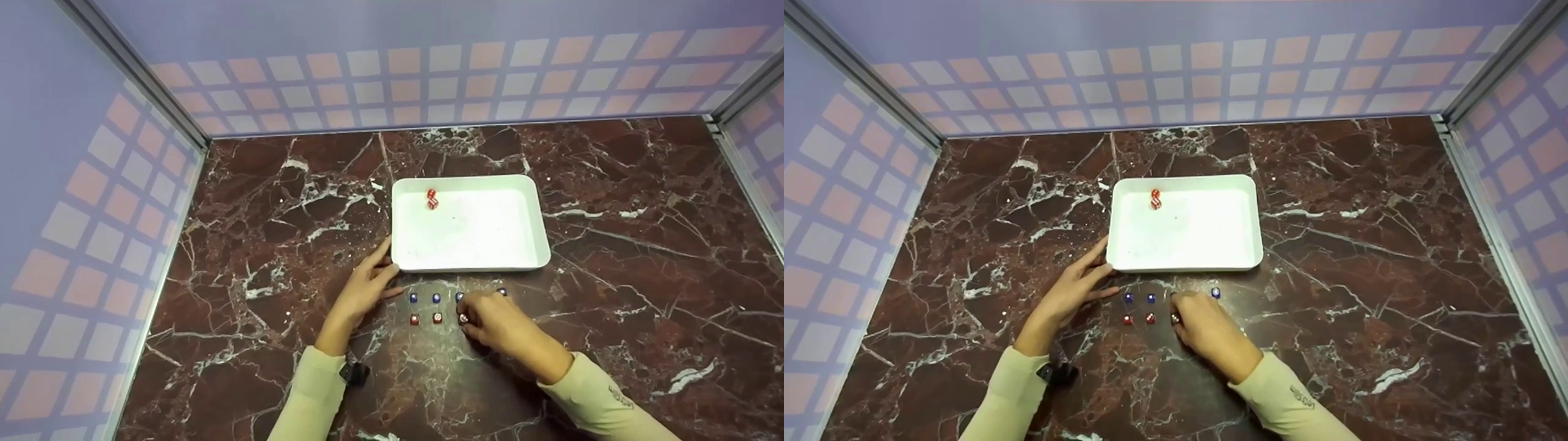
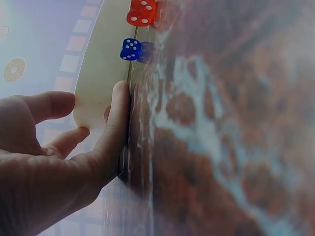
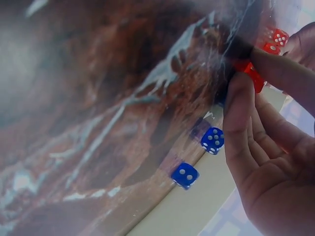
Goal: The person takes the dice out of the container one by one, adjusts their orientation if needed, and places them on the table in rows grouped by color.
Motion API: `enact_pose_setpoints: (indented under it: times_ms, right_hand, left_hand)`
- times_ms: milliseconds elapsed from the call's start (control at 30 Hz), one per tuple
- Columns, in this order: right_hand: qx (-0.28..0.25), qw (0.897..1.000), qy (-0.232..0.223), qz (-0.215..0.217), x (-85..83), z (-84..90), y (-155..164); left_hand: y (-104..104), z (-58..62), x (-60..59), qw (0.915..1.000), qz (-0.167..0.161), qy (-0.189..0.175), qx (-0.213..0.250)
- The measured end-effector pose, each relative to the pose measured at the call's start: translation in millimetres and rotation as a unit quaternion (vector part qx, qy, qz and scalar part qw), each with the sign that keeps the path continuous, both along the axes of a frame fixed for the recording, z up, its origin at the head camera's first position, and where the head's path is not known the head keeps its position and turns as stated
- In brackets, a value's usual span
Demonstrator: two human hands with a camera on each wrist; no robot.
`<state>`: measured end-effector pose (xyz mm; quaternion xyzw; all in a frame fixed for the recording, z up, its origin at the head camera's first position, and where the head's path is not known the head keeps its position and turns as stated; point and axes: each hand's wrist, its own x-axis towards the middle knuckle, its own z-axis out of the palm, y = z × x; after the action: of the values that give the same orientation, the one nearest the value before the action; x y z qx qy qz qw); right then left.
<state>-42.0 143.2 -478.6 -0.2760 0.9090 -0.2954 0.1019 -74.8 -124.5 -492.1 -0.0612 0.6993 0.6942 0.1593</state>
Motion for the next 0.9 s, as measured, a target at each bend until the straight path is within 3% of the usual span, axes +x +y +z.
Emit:
enact_pose_setpoints:
  times_ms: [333, 567, 700, 900]
  right_hand:
    - [-0.012, 1.000, -0.015, -0.015, 1.9, -1.1, -0.1]
    - [-0.027, 0.999, 0.008, 0.028, -0.2, 0.1, 4.3]
    - [-0.012, 0.998, -0.010, 0.060, -1.6, 9.2, 8.7]
    - [-0.025, 0.996, -0.057, 0.069, -11.9, 30.0, 12.1]
  left_hand:
    - [0.9, 1.3, 0.2, 1.0000, 0.005, -0.003, 0.000]
    - [-2.4, -1.4, 1.2, 1.0000, -0.007, 0.005, -0.002]
    - [-2.2, -2.2, 2.6, 0.9999, -0.012, 0.004, -0.006]
    - [-1.5, 0.4, 1.9, 0.9999, -0.006, 0.011, 0.003]
